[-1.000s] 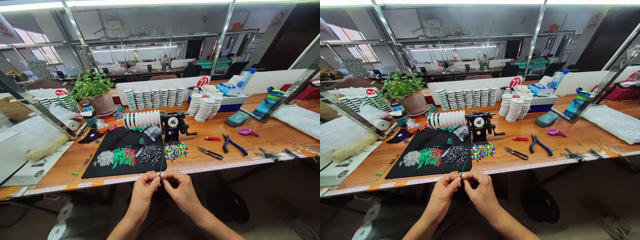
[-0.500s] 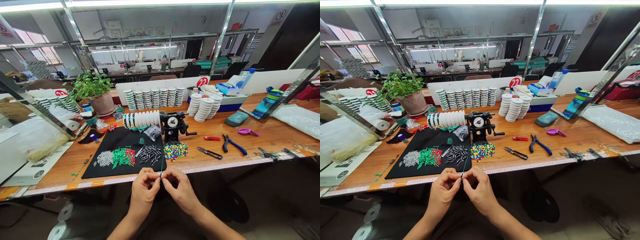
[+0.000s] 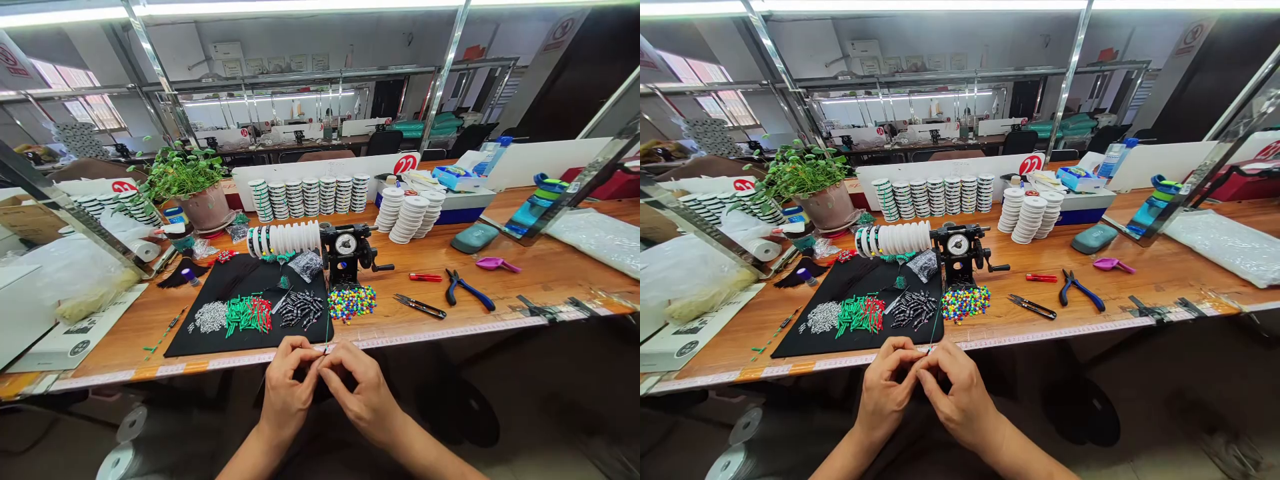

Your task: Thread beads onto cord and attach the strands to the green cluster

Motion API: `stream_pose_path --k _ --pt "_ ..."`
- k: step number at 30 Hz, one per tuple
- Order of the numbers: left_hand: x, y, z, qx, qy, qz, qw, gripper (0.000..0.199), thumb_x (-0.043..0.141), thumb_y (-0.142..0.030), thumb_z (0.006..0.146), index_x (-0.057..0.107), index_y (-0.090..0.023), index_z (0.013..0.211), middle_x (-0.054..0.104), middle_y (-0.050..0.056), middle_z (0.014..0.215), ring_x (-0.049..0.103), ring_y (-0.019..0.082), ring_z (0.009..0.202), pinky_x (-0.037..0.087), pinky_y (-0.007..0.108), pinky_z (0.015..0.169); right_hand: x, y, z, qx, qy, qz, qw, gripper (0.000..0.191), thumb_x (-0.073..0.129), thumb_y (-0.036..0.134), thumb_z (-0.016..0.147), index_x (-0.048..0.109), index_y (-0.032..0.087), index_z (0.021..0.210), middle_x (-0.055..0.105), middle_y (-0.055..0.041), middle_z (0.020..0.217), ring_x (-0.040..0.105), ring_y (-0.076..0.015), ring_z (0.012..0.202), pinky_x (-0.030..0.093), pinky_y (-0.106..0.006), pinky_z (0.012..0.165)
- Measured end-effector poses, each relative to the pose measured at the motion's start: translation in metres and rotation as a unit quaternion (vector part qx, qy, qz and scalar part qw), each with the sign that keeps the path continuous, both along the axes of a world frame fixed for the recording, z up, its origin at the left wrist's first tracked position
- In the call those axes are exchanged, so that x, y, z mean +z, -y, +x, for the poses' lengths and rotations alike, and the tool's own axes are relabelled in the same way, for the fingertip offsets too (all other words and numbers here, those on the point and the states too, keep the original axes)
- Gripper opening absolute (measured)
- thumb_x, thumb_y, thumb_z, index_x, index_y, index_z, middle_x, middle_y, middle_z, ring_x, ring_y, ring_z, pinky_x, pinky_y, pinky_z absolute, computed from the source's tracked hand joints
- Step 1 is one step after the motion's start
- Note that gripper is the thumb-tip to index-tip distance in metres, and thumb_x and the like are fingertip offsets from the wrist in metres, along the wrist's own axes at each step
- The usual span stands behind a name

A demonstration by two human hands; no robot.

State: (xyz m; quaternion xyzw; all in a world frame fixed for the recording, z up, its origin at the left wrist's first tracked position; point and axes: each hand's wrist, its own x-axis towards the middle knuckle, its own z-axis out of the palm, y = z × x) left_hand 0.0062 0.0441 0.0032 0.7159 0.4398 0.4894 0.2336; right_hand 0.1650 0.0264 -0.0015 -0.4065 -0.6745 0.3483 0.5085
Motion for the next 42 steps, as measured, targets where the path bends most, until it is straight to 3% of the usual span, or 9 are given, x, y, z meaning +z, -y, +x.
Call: stream_pose_path --k 6,10,14,19,24,28,31,37,42 --pt "0.002 0.002 0.002 -0.002 0.021 -0.044 0.999 0.009 0.066 -0.020 0.089 0.074 -0.020 0.085 0.060 0.004 0.089 0.064 0.015 0.077 0.053 0.020 0.064 -0.016 -0.014 0.006 0.016 -0.100 -0.194 0.976 0.030 0.060 0.046 0.094 0.064 0.017 0.096 0.054 0.0009 0.071 0.047 -0.0144 0.062 0.038 -0.026 0.059" --pt "0.000 0.002 0.002 -0.002 0.046 -0.083 0.995 0.012 0.065 -0.024 0.089 0.072 -0.019 0.081 0.060 0.005 0.090 0.062 0.015 0.078 0.050 0.021 0.064 -0.021 -0.019 0.000 0.038 -0.156 -0.210 0.964 0.034 0.067 0.049 0.089 0.064 0.016 0.082 0.053 0.0008 0.070 0.042 -0.0125 0.061 0.033 -0.024 0.056" --pt "0.001 -0.004 0.001 -0.026 0.114 -0.162 0.980 0.025 0.067 -0.030 0.087 0.065 -0.016 0.066 0.057 0.004 0.079 0.057 0.015 0.073 0.047 0.022 0.064 -0.020 -0.008 -0.003 0.042 -0.171 -0.161 0.971 0.032 0.065 0.046 0.092 0.062 0.017 0.076 0.047 0.0030 0.064 0.038 -0.0117 0.057 0.031 -0.023 0.053" --pt "0.000 -0.008 0.002 -0.064 0.133 -0.220 0.964 0.029 0.066 -0.031 0.086 0.062 -0.015 0.062 0.056 0.004 0.077 0.056 0.016 0.073 0.047 0.023 0.064 -0.018 0.001 0.010 0.032 0.005 0.028 0.999 0.017 0.059 0.025 0.099 0.067 0.018 0.086 0.058 0.0010 0.067 0.049 -0.0125 0.056 0.037 -0.025 0.056" --pt "0.001 -0.005 0.000 -0.038 0.029 -0.123 0.991 0.021 0.061 -0.024 0.091 0.059 -0.017 0.072 0.055 0.004 0.086 0.055 0.013 0.070 0.046 0.021 0.059 0.001 -0.023 0.028 -0.025 0.142 0.110 0.983 0.019 0.048 0.016 0.103 0.064 0.017 0.113 0.066 -0.0080 0.095 0.063 -0.0205 0.083 0.047 -0.029 0.075" --pt "0.008 -0.003 -0.005 -0.051 -0.087 -0.012 0.995 0.014 0.056 -0.010 0.091 0.060 -0.018 0.080 0.055 0.003 0.089 0.054 0.010 0.066 0.046 0.020 0.059 0.019 -0.049 0.032 0.095 0.270 0.072 0.955 0.016 0.054 0.011 0.100 0.067 0.018 0.105 0.066 -0.0050 0.093 0.064 -0.0200 0.083 0.048 -0.028 0.073" --pt "0.011 -0.004 -0.008 -0.056 -0.113 0.026 0.992 0.015 0.055 -0.006 0.090 0.060 -0.018 0.082 0.056 0.003 0.090 0.056 0.011 0.068 0.047 0.020 0.063 0.022 -0.057 0.031 0.151 0.270 0.086 0.947 0.013 0.063 0.007 0.095 0.068 0.018 0.095 0.068 -0.0023 0.088 0.065 -0.0178 0.080 0.048 -0.025 0.070" --pt "0.004 -0.008 -0.008 -0.063 0.026 -0.153 0.986 0.018 0.060 -0.024 0.092 0.059 -0.017 0.075 0.061 0.006 0.095 0.057 0.012 0.069 0.047 0.023 0.062 -0.001 -0.042 0.028 0.085 0.230 0.210 0.946 0.019 0.051 0.009 0.101 0.068 0.012 0.108 0.072 -0.0101 0.090 0.069 -0.0226 0.078 0.054 -0.031 0.068" --pt "-0.003 -0.006 0.003 -0.097 0.209 -0.321 0.919 0.033 0.070 -0.041 0.086 0.056 -0.016 0.069 0.059 0.001 0.072 0.045 0.010 0.059 0.039 0.021 0.057 -0.016 -0.021 0.016 -0.032 0.176 0.298 0.938 0.023 0.050 0.004 0.100 0.062 0.012 0.118 0.075 -0.0123 0.101 0.073 -0.0224 0.089 0.058 -0.031 0.080"
